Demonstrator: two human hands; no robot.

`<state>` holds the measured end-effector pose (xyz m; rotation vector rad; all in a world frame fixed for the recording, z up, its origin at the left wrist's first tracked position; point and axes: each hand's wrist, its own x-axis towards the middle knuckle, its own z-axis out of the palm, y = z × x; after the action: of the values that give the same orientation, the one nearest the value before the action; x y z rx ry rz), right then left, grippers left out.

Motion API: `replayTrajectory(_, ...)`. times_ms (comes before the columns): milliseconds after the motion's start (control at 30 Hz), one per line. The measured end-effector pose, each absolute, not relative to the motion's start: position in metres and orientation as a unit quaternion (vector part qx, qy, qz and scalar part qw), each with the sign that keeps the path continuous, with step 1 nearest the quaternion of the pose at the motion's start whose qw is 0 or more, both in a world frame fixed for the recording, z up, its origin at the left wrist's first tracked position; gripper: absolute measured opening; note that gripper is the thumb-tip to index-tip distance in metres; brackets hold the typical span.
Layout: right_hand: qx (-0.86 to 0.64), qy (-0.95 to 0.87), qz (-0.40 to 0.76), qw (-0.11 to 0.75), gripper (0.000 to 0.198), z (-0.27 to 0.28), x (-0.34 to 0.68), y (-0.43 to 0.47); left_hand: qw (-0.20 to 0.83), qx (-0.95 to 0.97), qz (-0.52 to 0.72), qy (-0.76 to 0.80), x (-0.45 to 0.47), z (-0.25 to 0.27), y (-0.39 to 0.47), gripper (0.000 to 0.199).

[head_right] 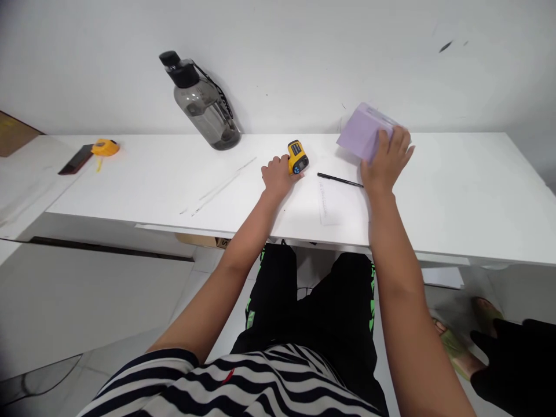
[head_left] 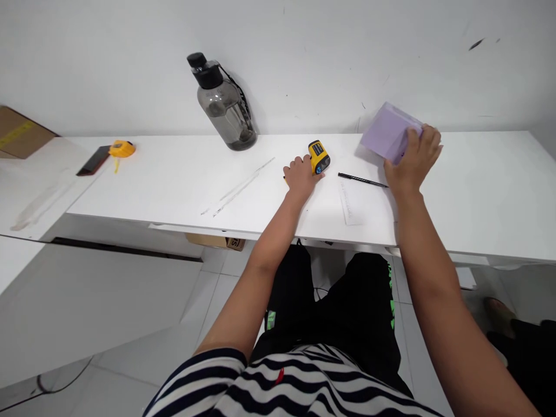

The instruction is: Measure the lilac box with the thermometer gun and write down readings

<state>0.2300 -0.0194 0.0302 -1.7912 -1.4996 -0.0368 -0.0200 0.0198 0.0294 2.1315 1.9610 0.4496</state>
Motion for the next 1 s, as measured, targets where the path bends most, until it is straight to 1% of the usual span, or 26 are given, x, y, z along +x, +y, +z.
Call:
replayTrajectory(100,-0.715,-0.594,-0.044,0.367,0.05,0.028,0.224,-0.018,0.1,0.726,0.142,0.666,-0.02,0.03,0.021,0.056)
replayTrajectory(167,-0.707,-0.6,-0.026,0.374,0.047,0.028,0.22,-0.018,0.104,0.724,0.133,0.669,-0.021,0.03,0.023,0.058)
replayTrajectory(333,-0.691,-0.606,0.022,0.394,0.057,0.028,0.218,-0.019,0.11,0.719,0.122,0.675,-0.021,0.028,0.025,0.068)
replayTrajectory(433,-0.703,-0.608,0.014,0.369,0.06,0.026,0.221,-0.017,0.094,0.72,0.125,0.676,-0.02,0.025,0.025,0.066)
replayTrajectory(567,-0.728,-0.605,-0.032,0.32,0.066,0.023,0.222,-0.015,0.078,0.72,0.126,0.678,-0.018,0.022,0.026,0.064)
replayTrajectory(733,-0.726,-0.606,-0.018,0.323,0.067,0.021,0.22,-0.016,0.065,0.717,0.146,0.678,-0.018,0.023,0.027,0.057)
replayTrajectory(800,-0.729,-0.605,-0.01,0.321,0.062,0.018,0.219,-0.015,0.061,0.717,0.147,0.679,-0.018,0.023,0.027,0.055)
replayTrajectory(900,-0.735,-0.599,-0.014,0.319,0.047,0.014,0.218,-0.014,0.059,0.72,0.16,0.673,-0.017,0.022,0.025,0.059)
replayTrajectory(967,-0.741,-0.584,-0.04,0.329,0.038,0.015,0.217,-0.014,0.055,0.729,0.196,0.653,-0.015,0.021,0.023,0.062)
replayTrajectory(1000,-0.742,-0.578,-0.056,0.335,0.036,0.018,0.216,-0.015,0.056,0.739,0.221,0.634,-0.013,0.02,0.021,0.06)
